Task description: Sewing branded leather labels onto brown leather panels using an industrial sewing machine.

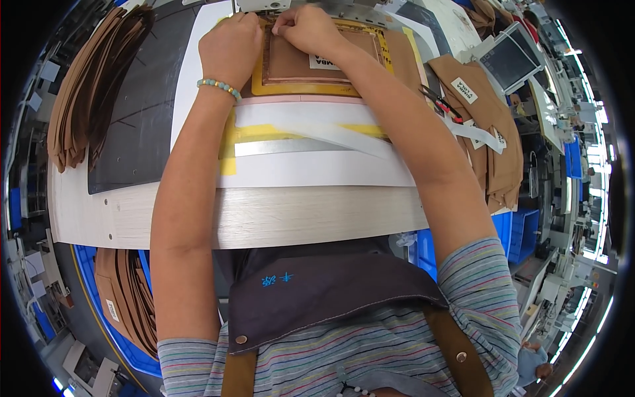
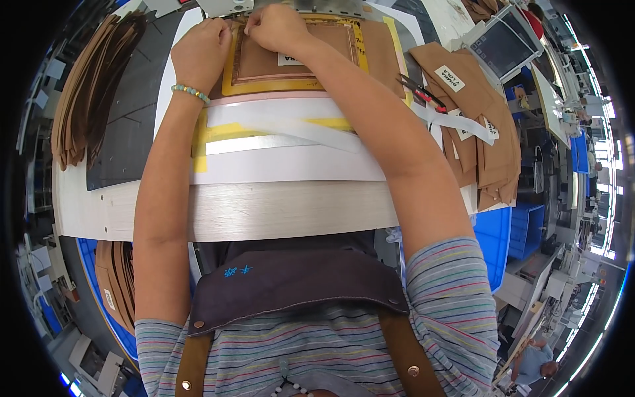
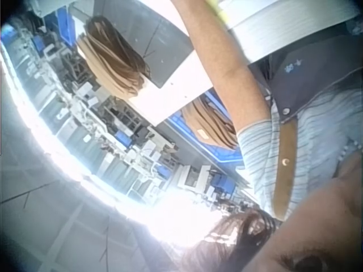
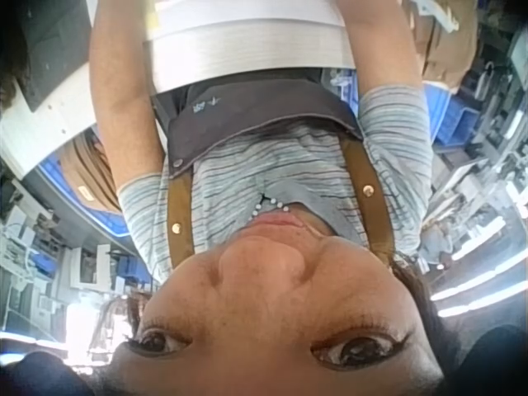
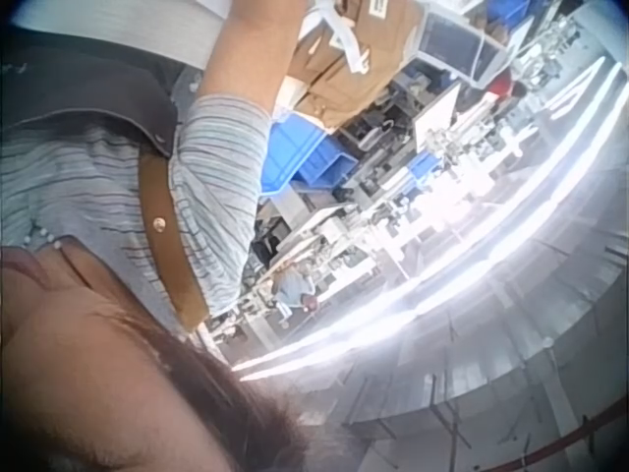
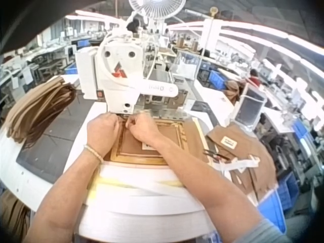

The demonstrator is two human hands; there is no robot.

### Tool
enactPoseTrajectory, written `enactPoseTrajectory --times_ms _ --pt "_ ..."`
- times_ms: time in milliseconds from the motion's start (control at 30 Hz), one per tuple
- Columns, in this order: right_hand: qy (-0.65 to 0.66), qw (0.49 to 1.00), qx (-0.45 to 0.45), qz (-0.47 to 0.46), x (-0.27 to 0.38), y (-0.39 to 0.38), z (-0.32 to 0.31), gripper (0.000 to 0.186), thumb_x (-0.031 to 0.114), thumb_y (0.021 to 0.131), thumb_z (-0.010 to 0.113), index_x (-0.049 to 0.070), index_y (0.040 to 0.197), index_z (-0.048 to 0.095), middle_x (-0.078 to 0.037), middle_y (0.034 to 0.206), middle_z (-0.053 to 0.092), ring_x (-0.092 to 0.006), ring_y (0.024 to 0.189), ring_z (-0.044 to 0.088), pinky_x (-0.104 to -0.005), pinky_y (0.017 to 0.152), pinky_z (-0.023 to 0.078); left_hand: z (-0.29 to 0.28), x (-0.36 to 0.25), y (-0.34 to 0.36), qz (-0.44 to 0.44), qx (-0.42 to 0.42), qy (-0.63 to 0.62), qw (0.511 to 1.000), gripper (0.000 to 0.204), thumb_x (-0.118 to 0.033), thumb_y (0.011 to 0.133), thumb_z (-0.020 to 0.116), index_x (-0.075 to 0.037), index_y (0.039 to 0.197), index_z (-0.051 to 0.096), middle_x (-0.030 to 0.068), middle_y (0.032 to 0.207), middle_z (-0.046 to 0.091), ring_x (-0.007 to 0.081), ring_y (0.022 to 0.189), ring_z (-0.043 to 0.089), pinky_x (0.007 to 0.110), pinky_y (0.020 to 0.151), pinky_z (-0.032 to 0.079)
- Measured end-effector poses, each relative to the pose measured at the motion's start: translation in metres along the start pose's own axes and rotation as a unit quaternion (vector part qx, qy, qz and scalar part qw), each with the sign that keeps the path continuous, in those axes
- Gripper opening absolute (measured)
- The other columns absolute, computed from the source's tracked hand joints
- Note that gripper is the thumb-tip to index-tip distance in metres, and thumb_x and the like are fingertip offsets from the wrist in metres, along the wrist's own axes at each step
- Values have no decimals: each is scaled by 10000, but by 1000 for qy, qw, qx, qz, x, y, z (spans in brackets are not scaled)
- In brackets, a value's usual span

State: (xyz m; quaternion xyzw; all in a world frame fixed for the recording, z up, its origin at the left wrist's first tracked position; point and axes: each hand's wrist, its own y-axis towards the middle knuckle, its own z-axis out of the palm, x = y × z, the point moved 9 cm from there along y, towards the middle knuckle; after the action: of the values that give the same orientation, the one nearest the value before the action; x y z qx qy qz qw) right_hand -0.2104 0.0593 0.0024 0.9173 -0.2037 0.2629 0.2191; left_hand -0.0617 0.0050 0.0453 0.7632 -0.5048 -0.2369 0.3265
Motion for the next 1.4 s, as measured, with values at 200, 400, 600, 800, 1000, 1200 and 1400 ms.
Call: enactPoseTrajectory --times_ms 200,400,600,800,1000,1200,1400 --pt "13 996 82 -19 -11 -2 2 208 239 927 758 97 1061 831 -76 896 788 -206 776 713 -369 764 571 6 -3 -2 19 32 -15 999 109 -233 971 694 -155 930 758 6 894 765 251 780 736 378 654 578" --pt "67 997 -35 -31 -29 2 -24 180 158 851 687 61 897 831 -212 961 781 -407 945 757 -473 874 593 6 -3 1 4 13 -57 998 116 -244 980 696 -169 979 785 -7 904 766 245 801 744 382 667 585" --pt "-94 989 -116 -7 -7 3 -23 188 187 885 713 24 887 807 -247 913 761 -466 889 737 -551 828 595 5 -3 -1 6 6 -14 1000 130 -253 994 685 -178 1007 791 -10 929 775 242 806 748 368 673 592" --pt "-127 991 -35 -19 8 1 -6 241 206 918 727 -23 955 791 -250 946 764 -459 901 741 -526 843 604 4 1 0 2 4 1 1000 138 -270 998 690 -169 1016 783 -2 951 781 241 823 753 363 671 590" --pt "-11 987 115 -107 18 -23 -16 168 164 948 709 33 1028 777 -89 904 779 -196 794 696 -344 781 551 -3 -4 0 15 14 -54 998 121 -253 992 706 -161 1033 774 0 978 779 243 856 753 362 701 591" --pt "100 954 262 -109 33 -56 -29 158 187 984 694 40 1006 751 14 873 723 -115 833 639 -301 806 529 -1 -25 -7 105 25 -151 983 150 -171 946 749 -134 1089 775 31 999 759 271 889 720 391 794 583" --pt "122 918 377 20 11 -63 -25 198 245 1001 716 56 1032 767 51 822 673 -57 754 585 -267 683 477 2 -20 -11 89 87 -205 971 112 -135 938 748 -61 1009 794 84 956 745 297 845 692 410 792 565"
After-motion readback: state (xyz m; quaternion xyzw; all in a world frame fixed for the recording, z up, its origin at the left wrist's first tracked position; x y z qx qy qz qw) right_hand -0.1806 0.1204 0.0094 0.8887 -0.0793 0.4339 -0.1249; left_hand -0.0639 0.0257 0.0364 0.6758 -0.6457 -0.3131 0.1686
